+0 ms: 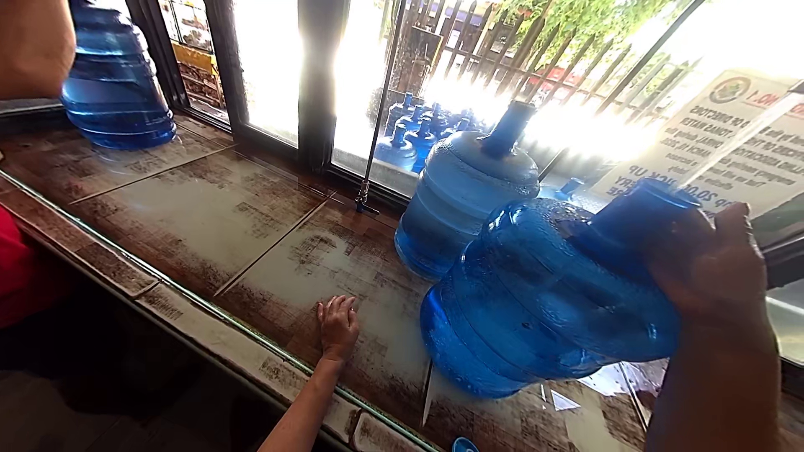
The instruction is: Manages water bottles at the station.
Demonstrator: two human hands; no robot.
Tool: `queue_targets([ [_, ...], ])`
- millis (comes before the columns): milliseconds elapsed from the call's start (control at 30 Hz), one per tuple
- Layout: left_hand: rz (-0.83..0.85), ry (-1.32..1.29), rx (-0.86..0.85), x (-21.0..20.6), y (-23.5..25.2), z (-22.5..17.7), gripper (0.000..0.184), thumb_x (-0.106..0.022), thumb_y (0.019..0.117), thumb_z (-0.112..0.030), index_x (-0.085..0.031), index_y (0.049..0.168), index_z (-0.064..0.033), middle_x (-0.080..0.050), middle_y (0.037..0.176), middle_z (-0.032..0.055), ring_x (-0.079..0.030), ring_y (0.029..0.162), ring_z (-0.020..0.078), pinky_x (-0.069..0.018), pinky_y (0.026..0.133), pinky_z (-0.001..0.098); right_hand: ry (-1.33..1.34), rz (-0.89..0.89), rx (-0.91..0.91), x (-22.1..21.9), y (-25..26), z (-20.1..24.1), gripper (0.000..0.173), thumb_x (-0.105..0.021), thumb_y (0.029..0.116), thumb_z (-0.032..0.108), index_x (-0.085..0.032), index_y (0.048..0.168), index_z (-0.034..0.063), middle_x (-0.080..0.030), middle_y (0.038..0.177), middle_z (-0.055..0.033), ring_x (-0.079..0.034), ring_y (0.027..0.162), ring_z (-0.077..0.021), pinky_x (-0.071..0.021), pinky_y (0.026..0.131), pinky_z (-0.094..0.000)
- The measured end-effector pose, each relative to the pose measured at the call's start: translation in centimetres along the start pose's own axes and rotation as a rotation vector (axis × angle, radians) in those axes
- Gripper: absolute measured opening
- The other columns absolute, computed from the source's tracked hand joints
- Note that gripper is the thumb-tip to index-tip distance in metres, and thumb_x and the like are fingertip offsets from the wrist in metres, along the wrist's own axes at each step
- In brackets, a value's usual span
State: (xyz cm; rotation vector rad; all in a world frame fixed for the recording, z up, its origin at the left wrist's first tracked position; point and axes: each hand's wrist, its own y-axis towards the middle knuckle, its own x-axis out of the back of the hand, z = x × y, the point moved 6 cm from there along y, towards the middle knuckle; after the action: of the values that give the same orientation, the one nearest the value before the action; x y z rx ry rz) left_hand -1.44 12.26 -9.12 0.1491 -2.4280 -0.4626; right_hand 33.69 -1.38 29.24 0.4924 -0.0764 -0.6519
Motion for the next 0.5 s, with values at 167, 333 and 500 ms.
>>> queue_targets([
  [167, -0.007, 0.006, 0.001, 0.06, 0.01, 0.01, 0.032, -0.054, 0.0961, -0.006, -0.075, 0.120, -0.0028, -0.068, 0.131, 0.0214, -0.058, 0.131, 0.0445, -0.0251, 0.119, 0.0670, 0.003, 0.018, -0.008, 0.06, 0.14, -0.10, 0.060, -0.003, 0.1106, 0.044, -0.054, 0.123, 0.0143, -0.067, 0.111, 0.0033, -0.064, 0.109, -0.0061, -0.0516, 0.098, -0.0277],
  [333, -0.012, 0.002, -0.004, 0.09, 0.04, 0.05, 0.032, -0.053, 0.0962, -0.006, -0.075, 0.120, -0.0033, -0.068, 0.131, 0.0209, -0.058, 0.131, 0.0443, -0.0256, 0.119, 0.0671, 0.024, -0.016, -0.010, 0.06, 0.11, -0.05, 0.056, -0.007, 0.1115, 0.042, -0.056, 0.115, 0.0155, -0.068, 0.103, 0.0046, -0.066, 0.103, -0.0058, -0.0532, 0.095, -0.0278],
  [500, -0.010, -0.004, -0.002, 0.00, 0.01, 0.18, 0.032, -0.053, 0.0963, -0.006, -0.075, 0.119, -0.0030, -0.068, 0.131, 0.0211, -0.059, 0.130, 0.0432, -0.0254, 0.119, 0.0671, 0.021, 0.001, -0.006, 0.03, 0.16, -0.04, 0.056, -0.007, 0.1113, 0.042, -0.056, 0.117, 0.0150, -0.068, 0.104, 0.0043, -0.066, 0.103, -0.0062, -0.0531, 0.095, -0.0279],
])
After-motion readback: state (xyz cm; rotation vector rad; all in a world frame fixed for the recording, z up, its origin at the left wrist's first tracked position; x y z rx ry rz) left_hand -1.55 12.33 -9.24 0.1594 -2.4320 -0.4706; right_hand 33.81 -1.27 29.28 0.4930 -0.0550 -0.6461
